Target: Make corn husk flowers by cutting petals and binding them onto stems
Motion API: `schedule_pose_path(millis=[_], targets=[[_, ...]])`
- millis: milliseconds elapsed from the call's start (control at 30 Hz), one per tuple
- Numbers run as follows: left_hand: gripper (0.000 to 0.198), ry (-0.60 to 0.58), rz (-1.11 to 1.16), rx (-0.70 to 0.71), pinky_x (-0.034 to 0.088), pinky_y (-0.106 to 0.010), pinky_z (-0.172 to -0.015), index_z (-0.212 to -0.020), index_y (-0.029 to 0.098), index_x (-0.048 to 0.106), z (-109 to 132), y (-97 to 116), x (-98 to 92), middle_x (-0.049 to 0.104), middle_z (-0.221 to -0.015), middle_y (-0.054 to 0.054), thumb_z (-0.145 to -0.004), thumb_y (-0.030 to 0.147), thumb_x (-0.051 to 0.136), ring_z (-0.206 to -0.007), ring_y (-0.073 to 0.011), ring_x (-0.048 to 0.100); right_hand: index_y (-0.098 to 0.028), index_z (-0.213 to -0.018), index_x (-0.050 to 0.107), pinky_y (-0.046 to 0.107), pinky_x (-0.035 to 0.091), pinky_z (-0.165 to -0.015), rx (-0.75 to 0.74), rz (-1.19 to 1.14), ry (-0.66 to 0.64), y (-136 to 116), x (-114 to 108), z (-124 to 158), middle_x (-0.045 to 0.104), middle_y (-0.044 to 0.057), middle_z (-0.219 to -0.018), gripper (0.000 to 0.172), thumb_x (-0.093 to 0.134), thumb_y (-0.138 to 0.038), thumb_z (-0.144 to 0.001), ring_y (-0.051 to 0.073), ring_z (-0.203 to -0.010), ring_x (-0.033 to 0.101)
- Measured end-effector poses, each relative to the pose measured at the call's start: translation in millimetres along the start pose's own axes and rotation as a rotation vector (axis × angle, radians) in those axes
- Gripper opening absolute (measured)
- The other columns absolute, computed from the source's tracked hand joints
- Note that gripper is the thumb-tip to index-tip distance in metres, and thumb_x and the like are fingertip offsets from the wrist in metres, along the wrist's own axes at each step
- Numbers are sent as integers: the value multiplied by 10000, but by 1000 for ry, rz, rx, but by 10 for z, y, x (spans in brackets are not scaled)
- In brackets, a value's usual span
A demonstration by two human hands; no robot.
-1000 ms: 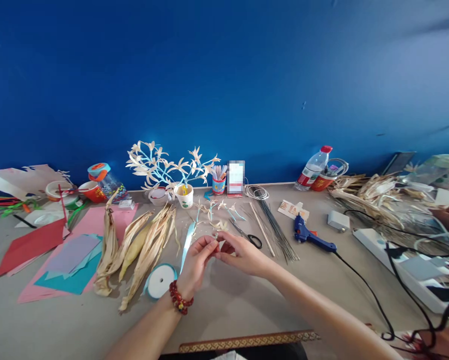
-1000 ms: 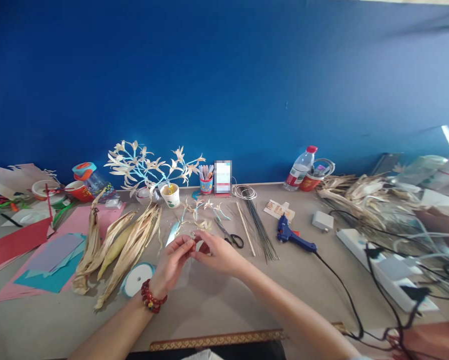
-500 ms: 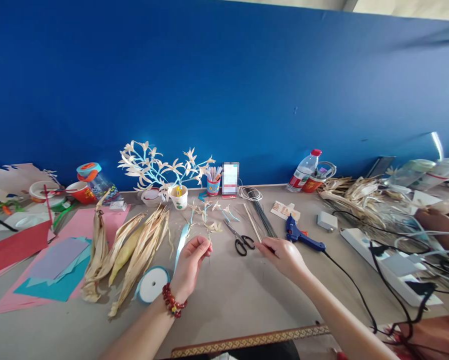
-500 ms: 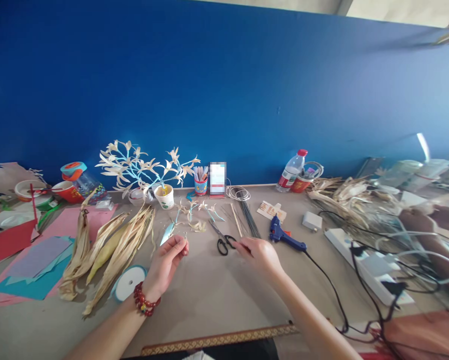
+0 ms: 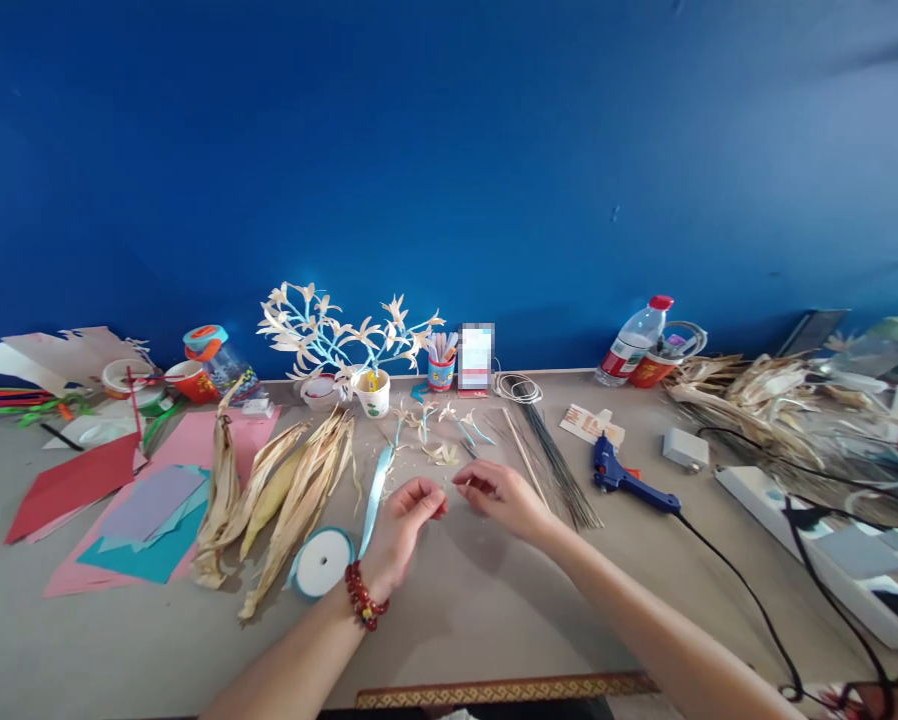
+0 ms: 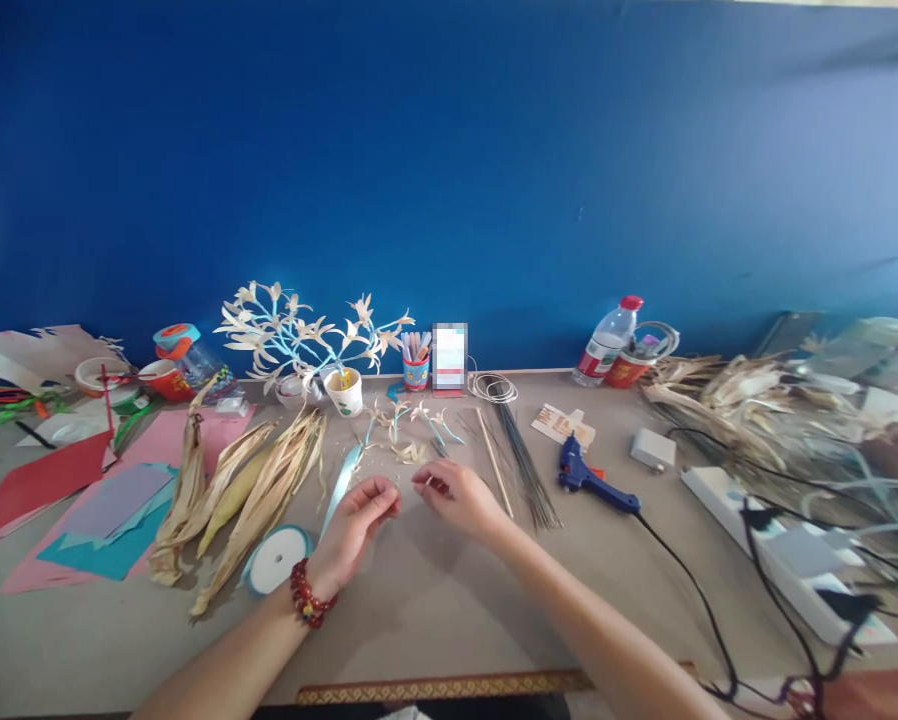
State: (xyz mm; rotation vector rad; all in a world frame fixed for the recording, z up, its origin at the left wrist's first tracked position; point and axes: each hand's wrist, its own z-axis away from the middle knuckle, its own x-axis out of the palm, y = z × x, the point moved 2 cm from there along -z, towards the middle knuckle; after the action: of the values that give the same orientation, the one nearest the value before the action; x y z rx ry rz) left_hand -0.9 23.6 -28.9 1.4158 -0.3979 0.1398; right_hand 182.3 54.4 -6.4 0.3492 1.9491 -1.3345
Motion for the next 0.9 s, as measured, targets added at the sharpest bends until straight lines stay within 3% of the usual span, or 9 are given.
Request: schedule_pose_path(millis=[167,400,533,733,900], targets=[[300,-182,-65,-28,393,-260,-733,-711,149,600,44,20,114,594,-686,-3,-784,402,745,-706,-129,514,-204,-936,660,272,456,-701,-125,-35,47,33,366,53,692,57,-901,187,543,-119,-818,197,-811,626],[398,-381,-47,-92,398,-267,-695,-724,152,592,108,-36,182,591,-675,-11,-726,499,786,-664,-121,514,-201,-841,661,305,459,-718,-176,-4,-20,122,453,108,707,63,-830,128,618,-153,-731,226,-787,632],[417,-414,-33,-98,417,-274,-711,-731,152,590,121,-46,172,600,-682,-12,-706,511,800,-667,-121,527,-203,-816,666,305,463,-716,-175,2,-56,83,461,103,698,64,-806,63,669,-224,-756,225,-768,628],[403,-483,-9,-85,411,-272,-698,-710,153,583,144,5,193,590,-686,-10,-721,495,796,-663,-120,528,-199,-887,671,298,463,-725,-211,21,-54,97,473,100,694,60,-836,137,685,-200,-751,217,-787,626],[358,-416,36,-56,398,-275,-727,-731,157,579,139,23,161,581,-691,-4,-763,456,772,-682,-124,515,-195,-775,635,267,442,-686,-238,62,18,86,507,90,666,37,-767,80,642,-119,-751,186,-735,604]])
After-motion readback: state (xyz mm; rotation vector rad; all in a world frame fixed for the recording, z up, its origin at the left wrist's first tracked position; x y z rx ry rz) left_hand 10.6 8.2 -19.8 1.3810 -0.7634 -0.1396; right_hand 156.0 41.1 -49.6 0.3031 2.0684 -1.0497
